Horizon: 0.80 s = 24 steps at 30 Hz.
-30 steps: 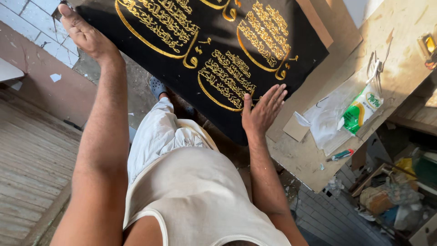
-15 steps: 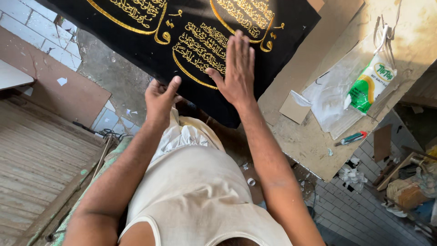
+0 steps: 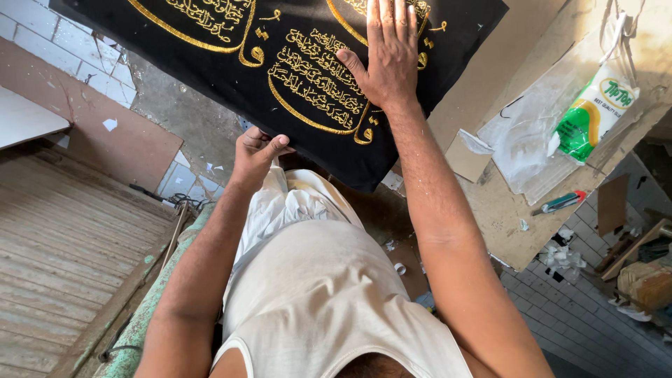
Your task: The person applies glue to a cardboard sheet using a small rectangular applicator, then places a black fabric with gold Arabic calligraphy onto the glued surface and presses it down to adhere. The person repeats the glue application on another cardboard sheet.
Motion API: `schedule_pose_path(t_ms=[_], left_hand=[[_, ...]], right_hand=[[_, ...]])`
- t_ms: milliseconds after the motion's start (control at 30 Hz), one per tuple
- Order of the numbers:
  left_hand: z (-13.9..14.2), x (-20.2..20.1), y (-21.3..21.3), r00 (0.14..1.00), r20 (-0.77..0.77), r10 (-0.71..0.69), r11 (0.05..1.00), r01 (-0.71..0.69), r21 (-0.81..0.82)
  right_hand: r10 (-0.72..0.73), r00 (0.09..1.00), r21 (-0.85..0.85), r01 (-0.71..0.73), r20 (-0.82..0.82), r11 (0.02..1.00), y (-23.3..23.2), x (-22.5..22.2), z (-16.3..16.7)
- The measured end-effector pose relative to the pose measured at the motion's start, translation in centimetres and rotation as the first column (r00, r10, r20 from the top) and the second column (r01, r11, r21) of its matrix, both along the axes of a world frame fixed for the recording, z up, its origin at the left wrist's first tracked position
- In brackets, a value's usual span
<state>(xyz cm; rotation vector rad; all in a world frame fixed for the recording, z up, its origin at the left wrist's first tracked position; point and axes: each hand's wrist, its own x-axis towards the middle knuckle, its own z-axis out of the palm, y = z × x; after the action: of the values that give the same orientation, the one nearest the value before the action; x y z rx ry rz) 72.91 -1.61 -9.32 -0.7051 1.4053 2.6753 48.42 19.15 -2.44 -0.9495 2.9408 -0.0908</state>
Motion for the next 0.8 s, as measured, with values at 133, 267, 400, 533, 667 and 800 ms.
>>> schedule_pose_path(t_ms=[133, 267, 400, 533, 667, 800], left_hand=[[-0.5, -0.8, -1.2, 0.99, -0.035, -0.134, 0.991, 0.134, -0.004], [-0.1, -0.6, -0.9, 0.989, 0.031, -0.141, 0.99, 0.141, 0.028], [0.4, -0.2, -0.2, 0.994, 0.034, -0.105, 0.993, 0.103, 0.057], [0.5, 0.2, 0.3, 0.99, 0.097, -0.104, 0.989, 0.114, -0.096], [2.0, 1.5, 1.7, 0.989, 0.129, -0.068, 0.953, 0.103, -0.285], [6.3, 2.6, 3.0, 0.939, 0.204, -0.276, 0.532, 0.327, -0.781]], right_hand=[[0.012, 1.0, 0.066, -0.012, -0.003, 0.998, -0.5, 0.4, 1.2], [0.187, 0.981, 0.092, -0.19, 0.047, 0.977, -1.3, 5.9, 2.5], [0.447, 0.882, -0.083, -0.439, 0.148, 0.895, 0.4, 16.2, 3.4], [0.515, 0.844, -0.286, -0.462, 0.147, 0.839, 4.0, 20.5, 3.2], [0.413, 0.863, -0.575, -0.187, 0.291, 0.796, 6.5, 19.6, 3.5], [0.142, 0.985, -0.356, -0.1, 0.095, 0.929, 6.8, 18.0, 3.9]])
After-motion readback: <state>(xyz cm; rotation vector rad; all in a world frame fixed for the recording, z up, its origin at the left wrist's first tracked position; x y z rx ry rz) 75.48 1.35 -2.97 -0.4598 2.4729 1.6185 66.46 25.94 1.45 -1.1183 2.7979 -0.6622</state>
